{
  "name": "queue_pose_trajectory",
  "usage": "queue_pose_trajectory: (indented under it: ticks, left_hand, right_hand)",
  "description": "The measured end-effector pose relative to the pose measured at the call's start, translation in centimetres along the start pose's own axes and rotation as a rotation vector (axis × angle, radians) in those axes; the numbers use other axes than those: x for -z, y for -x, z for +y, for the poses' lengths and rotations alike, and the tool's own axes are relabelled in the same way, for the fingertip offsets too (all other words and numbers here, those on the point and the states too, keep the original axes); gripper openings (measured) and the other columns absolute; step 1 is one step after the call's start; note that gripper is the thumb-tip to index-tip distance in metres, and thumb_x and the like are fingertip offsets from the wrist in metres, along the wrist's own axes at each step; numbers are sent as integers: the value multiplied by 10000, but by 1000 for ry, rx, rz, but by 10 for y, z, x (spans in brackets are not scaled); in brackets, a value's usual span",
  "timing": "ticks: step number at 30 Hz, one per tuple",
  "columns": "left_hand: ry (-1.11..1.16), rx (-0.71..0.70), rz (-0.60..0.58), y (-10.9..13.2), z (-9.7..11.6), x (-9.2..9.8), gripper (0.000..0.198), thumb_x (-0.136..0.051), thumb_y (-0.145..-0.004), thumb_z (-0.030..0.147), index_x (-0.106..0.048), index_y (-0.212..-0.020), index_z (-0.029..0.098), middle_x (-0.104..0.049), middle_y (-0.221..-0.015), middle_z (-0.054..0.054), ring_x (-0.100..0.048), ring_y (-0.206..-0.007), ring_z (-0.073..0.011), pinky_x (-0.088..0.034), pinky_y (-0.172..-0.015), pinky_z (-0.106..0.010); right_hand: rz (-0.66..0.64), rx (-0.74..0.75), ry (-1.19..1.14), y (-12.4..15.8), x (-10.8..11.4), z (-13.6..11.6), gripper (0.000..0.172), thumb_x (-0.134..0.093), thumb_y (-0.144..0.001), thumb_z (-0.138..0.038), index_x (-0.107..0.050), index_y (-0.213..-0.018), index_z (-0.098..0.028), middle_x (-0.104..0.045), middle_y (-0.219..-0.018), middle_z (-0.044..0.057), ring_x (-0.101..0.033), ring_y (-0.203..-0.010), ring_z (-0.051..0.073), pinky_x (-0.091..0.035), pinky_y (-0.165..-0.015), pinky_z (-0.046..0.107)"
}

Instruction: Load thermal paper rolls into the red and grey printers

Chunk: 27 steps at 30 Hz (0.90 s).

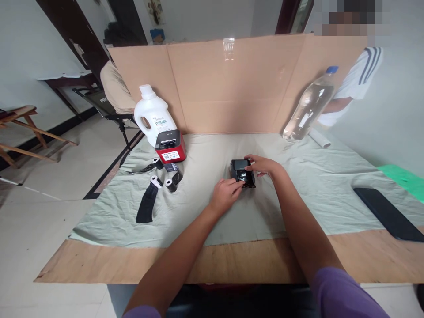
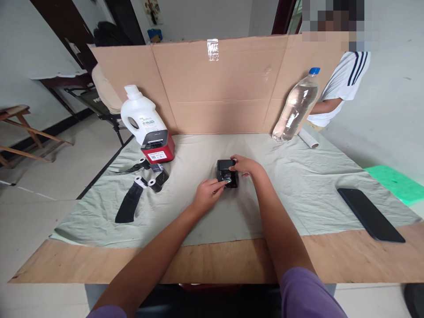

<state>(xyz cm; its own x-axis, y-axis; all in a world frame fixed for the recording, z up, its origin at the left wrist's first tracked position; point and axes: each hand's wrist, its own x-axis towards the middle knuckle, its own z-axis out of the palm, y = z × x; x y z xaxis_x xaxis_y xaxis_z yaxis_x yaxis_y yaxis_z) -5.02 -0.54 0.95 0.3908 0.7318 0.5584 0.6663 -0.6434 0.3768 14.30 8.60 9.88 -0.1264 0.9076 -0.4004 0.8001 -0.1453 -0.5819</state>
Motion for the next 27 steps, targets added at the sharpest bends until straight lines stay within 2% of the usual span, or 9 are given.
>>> queue_pose_trajectory:
  ticks: [3, 8, 13, 17, 24, 27]
  left_hand:
    - [-3, -6, -10, 0, 0, 0, 243, -548, -985, 233, -744, -1129, 222, -692, -815, -23, -617, -737, -138, -379, -673, -273]
    - [-15, -3, -13, -1, 0, -1, 233, -556, -985, 240, -746, -1117, 217, -687, -802, -24, -617, -736, -137, -384, -680, -272]
    - [-12, 14, -10, -1, 0, 0, 237, -556, -982, 235, -746, -1125, 227, -692, -802, -23, -616, -719, -134, -395, -684, -277]
    - [4, 14, -18, 0, 0, 0, 244, -555, -977, 223, -743, -1133, 232, -712, -850, -32, -629, -746, -142, -413, -706, -282]
    - [17, 16, -23, 1, -2, -4, 265, -535, -986, 223, -740, -1152, 243, -718, -838, -31, -641, -757, -141, -416, -705, -280]
    - [20, 1, -18, 1, -3, -4, 261, -540, -984, 218, -740, -1150, 239, -726, -836, -31, -648, -751, -143, -415, -697, -284]
  right_hand:
    - [-58, -33, -139, 1, -2, 5, 588, -644, -856, -299, -450, -1411, -311, -581, -1254, 102, -609, -824, 167, -548, -636, 283]
    - [-85, -39, -246, 4, -1, 6, 567, -635, -829, -252, -467, -1368, -311, -592, -1167, 77, -576, -735, 130, -540, -623, 279]
    - [-95, -44, -270, 4, -1, 7, 581, -658, -813, -254, -461, -1357, -317, -608, -1039, 43, -567, -695, 125, -528, -619, 276]
    - [-100, -25, -283, -1, -1, 11, 571, -670, -801, -258, -473, -1335, -309, -619, -1057, 45, -576, -695, 128, -533, -614, 287]
    - [-31, -61, -98, -1, -2, 0, 615, -677, -818, -292, -438, -1384, -279, -640, -1131, 96, -645, -773, 187, -548, -621, 315]
    - [70, -21, 82, 6, -13, -15, 593, -703, -806, -385, -495, -1327, -196, -619, -1207, 170, -662, -947, 282, -563, -701, 366]
